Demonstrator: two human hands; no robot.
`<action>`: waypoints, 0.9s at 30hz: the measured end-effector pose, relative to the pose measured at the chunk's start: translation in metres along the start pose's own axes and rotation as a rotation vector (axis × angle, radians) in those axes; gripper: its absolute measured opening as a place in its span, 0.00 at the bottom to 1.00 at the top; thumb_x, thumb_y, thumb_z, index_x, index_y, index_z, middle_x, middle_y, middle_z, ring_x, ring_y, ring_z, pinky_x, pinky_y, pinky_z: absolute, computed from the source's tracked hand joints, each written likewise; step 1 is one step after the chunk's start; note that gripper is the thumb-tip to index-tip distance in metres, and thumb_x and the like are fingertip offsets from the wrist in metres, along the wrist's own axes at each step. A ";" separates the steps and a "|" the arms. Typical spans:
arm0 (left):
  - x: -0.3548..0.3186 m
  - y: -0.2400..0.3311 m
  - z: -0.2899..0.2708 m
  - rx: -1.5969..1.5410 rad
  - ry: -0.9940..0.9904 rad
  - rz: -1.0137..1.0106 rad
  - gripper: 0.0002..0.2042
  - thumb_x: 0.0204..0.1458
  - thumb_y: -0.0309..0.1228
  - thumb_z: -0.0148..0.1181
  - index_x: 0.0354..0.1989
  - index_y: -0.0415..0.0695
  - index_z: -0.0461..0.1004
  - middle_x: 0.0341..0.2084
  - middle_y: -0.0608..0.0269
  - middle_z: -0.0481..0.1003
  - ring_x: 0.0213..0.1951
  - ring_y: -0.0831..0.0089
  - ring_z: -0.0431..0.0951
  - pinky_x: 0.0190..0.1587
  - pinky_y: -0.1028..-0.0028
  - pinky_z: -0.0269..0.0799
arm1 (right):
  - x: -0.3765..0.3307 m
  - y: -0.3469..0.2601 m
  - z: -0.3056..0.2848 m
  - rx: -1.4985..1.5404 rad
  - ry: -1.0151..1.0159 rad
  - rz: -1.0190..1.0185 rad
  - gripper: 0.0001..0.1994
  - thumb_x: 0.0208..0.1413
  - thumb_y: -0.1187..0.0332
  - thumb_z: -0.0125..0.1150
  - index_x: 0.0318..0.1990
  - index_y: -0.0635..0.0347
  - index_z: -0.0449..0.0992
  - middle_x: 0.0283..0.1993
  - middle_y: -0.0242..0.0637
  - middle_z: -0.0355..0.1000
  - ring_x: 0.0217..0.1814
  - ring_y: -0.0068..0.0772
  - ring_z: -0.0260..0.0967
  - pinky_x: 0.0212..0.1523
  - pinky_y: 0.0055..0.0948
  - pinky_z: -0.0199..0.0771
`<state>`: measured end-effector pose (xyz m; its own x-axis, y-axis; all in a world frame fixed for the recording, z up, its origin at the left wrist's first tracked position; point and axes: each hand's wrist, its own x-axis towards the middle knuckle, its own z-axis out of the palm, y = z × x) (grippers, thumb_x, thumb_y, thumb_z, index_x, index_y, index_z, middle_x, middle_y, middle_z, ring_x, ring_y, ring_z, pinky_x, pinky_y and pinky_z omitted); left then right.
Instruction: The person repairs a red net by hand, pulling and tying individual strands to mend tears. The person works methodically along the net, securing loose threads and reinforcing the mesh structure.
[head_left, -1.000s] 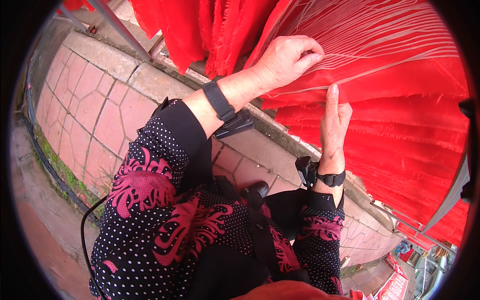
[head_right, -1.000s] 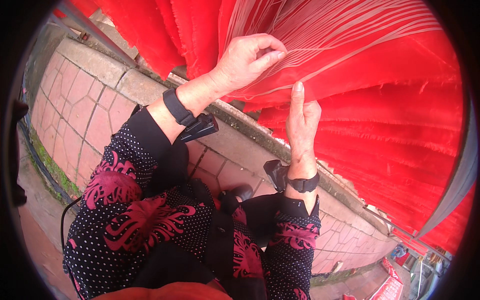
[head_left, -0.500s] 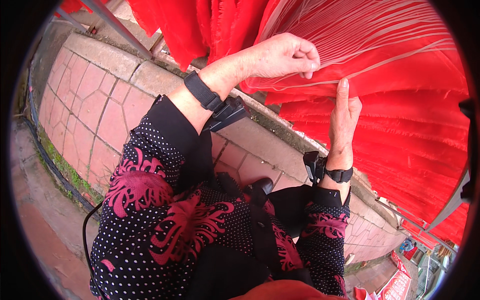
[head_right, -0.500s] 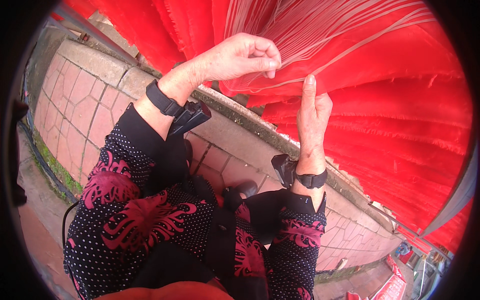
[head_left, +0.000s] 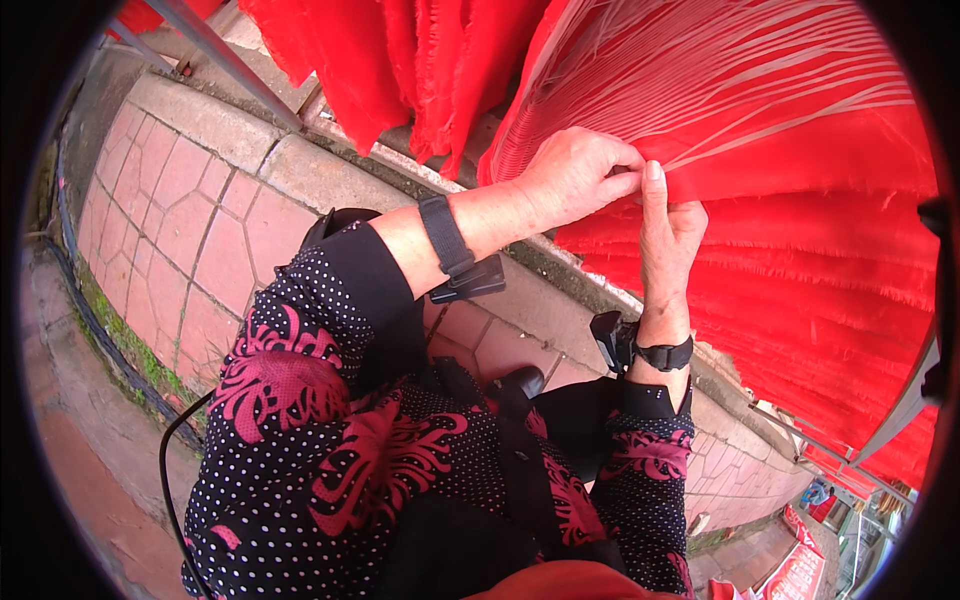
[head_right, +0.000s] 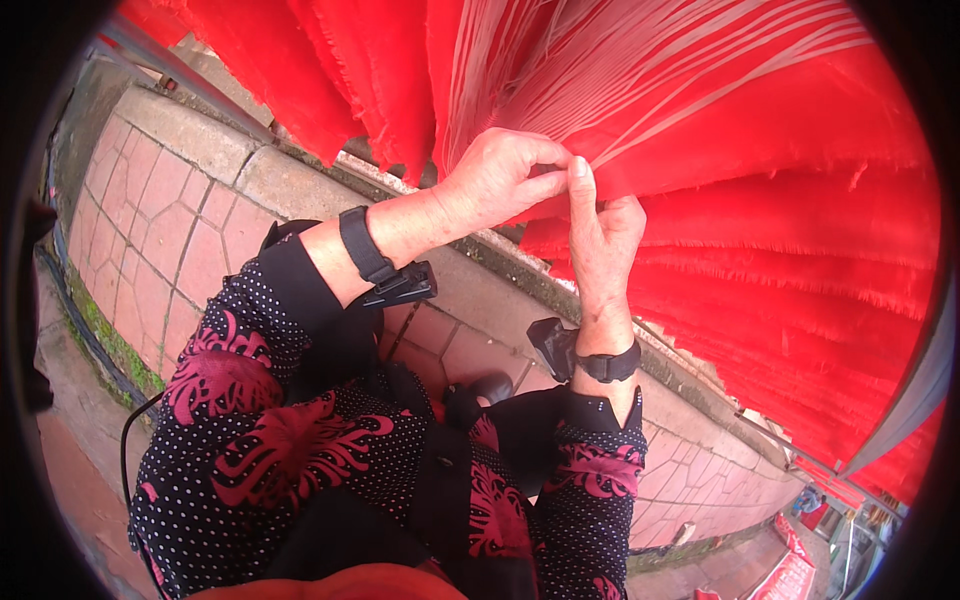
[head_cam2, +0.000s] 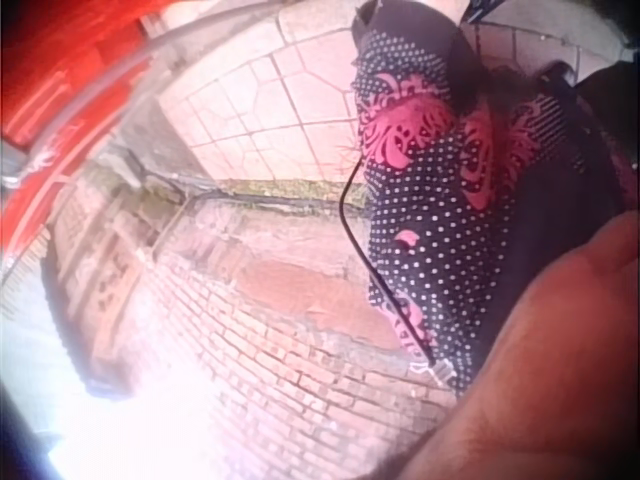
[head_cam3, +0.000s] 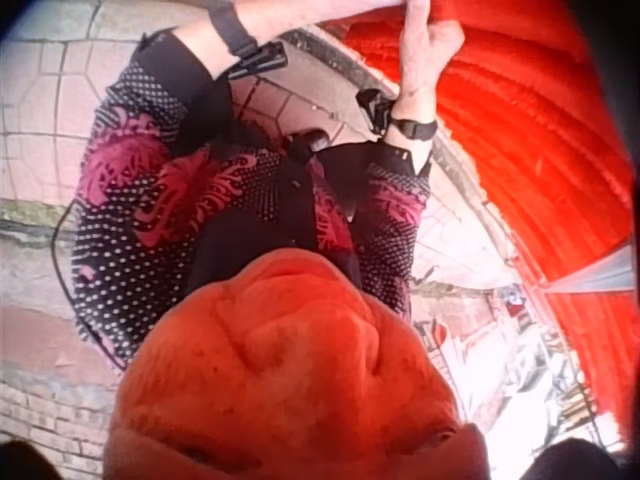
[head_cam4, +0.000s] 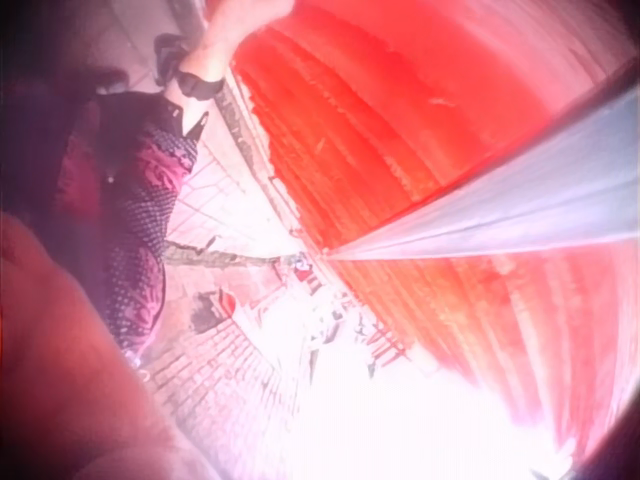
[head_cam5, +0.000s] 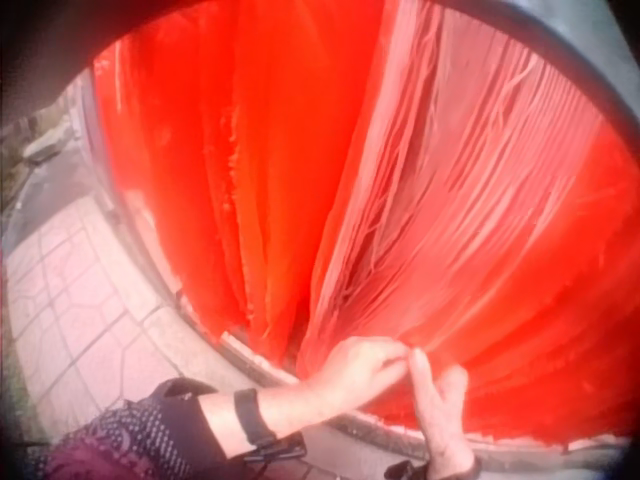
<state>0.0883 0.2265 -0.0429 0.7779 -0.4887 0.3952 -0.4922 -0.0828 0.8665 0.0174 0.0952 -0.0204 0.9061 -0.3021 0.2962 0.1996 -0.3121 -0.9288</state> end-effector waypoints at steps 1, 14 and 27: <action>0.002 -0.001 -0.002 0.035 0.003 0.045 0.08 0.51 0.31 0.65 0.36 0.41 0.81 0.29 0.56 0.80 0.32 0.66 0.82 0.37 0.71 0.77 | 0.001 0.002 0.000 -0.016 0.030 0.025 0.10 0.64 0.67 0.58 0.38 0.66 0.78 0.33 0.22 0.72 0.36 0.13 0.61 0.37 0.18 0.65; 0.026 -0.009 -0.022 -0.104 0.176 0.157 0.08 0.50 0.27 0.67 0.38 0.40 0.82 0.32 0.61 0.80 0.36 0.74 0.80 0.38 0.77 0.75 | 0.000 0.005 0.006 -0.016 0.048 0.015 0.11 0.64 0.69 0.58 0.47 0.67 0.78 0.44 0.29 0.76 0.44 0.15 0.66 0.48 0.20 0.67; 0.032 -0.017 -0.019 0.187 0.258 0.383 0.06 0.49 0.27 0.66 0.35 0.43 0.82 0.31 0.61 0.80 0.34 0.65 0.80 0.37 0.73 0.77 | 0.001 0.002 0.006 -0.121 0.025 -0.015 0.10 0.65 0.69 0.57 0.46 0.67 0.78 0.41 0.28 0.76 0.43 0.16 0.66 0.48 0.22 0.68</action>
<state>0.1290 0.2284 -0.0395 0.5870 -0.2854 0.7576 -0.8049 -0.1051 0.5840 0.0210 0.0999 -0.0237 0.8933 -0.3189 0.3167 0.1649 -0.4230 -0.8910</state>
